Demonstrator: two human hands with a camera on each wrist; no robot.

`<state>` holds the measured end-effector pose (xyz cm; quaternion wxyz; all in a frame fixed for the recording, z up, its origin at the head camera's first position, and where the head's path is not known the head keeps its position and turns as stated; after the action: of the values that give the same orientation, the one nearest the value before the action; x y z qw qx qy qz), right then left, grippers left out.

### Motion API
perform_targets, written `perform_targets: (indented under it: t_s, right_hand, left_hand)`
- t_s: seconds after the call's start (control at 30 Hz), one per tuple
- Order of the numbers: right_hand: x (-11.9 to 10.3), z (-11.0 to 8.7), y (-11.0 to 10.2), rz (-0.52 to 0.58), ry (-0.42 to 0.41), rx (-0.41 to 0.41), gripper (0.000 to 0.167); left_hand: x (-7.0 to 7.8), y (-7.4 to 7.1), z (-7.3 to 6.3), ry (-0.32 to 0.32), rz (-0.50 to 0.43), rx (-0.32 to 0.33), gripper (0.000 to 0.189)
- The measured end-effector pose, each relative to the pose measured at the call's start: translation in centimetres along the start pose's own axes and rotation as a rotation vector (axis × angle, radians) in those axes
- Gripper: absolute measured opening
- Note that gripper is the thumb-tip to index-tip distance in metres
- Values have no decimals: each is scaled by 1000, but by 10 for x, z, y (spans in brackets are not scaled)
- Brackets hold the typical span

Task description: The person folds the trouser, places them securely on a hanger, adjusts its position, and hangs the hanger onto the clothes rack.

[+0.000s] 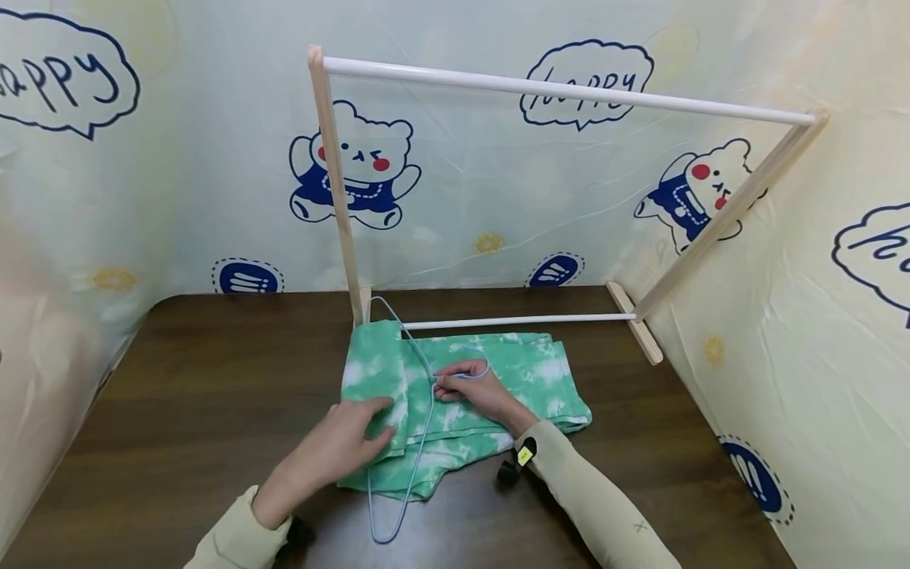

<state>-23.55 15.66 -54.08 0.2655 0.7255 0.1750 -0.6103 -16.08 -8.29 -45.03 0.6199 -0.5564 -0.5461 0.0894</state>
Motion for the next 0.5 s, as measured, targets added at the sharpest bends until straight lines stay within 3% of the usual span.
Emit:
perform_targets:
  t_s: [0.1, 0.2, 0.37, 0.5]
  right_hand:
    - [-1, 0, 0, 4, -5, -3, 28]
    - [-1, 0, 0, 6, -7, -4, 28]
    - [0, 0, 1, 1, -7, -7, 29]
    - [0, -1, 1, 1, -12, -8, 29]
  left_hand:
    - [-8, -6, -1, 80, 7, -44, 44]
    - [-21, -11, -2, 141, 15, -31, 56]
    - [-49, -15, 0, 118, -28, -12, 91]
    - [-65, -12, 5, 125, -104, -38, 102]
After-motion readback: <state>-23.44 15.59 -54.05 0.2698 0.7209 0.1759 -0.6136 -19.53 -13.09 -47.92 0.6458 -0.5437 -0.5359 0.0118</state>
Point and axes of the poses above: each hand's wrist, its own z-axis towards the middle knuckle, its own y-axis out of the palm, x = y × z, the point moved 3 cm from there along z, towards the middle knuckle, and after that the axes turned 14 degrees about -x, right-handed, at the moved point
